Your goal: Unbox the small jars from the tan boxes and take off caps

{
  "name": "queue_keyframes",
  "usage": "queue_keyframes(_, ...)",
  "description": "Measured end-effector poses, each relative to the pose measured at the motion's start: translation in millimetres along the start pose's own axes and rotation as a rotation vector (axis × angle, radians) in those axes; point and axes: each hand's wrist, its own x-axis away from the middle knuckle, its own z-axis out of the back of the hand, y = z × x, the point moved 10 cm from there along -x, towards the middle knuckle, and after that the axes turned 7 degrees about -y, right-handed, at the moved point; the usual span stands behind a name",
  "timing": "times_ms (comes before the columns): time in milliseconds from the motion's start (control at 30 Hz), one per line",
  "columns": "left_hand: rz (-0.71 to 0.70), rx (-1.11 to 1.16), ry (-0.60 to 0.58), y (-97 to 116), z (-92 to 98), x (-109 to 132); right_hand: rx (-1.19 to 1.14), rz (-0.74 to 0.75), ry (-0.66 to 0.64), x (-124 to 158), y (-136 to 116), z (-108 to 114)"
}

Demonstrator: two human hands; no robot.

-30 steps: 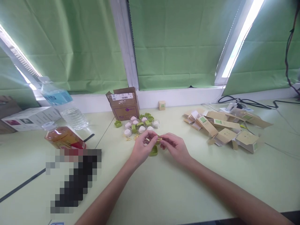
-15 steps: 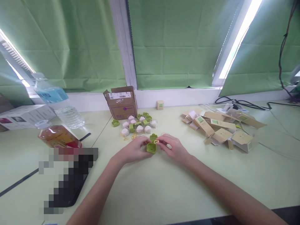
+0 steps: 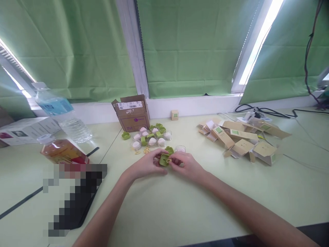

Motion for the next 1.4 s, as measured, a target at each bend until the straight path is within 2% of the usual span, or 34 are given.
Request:
queue_keyframes(67,-0.003,-0.053,0.001,1,-3.1,-1,0.038,-0.006,0.013,-1,2,1)
queue_keyframes(233,-0.051,-0.100,0.138,4,2.1,-4,0.036,-0.053,0.056,-1,10,7)
queue_keyframes(533,-0.108,0.121,0.189,8,10.6,-3,-0.167,-0.166,0.040,1,18,9)
queue_keyframes(767,-0.086,0.239,0.082,4,5.8,-5,-0.064,-0.032,0.125,1,-3,19)
queue_keyframes(1133,-0.058,0.331,-0.048,-4,-6.4,-9,0.046,0.070,-0.049,-2,-27,9)
queue_keyframes(1267,-0.054,0.361,-0.064,-9,-6.4,-11,0.063,0.062,-0.047,-1,-26,5)
queue_keyframes(1400,-0.064,0.401,-0.076,-12,-6.9,-12,0.081,0.008,0.010,1,-22,5)
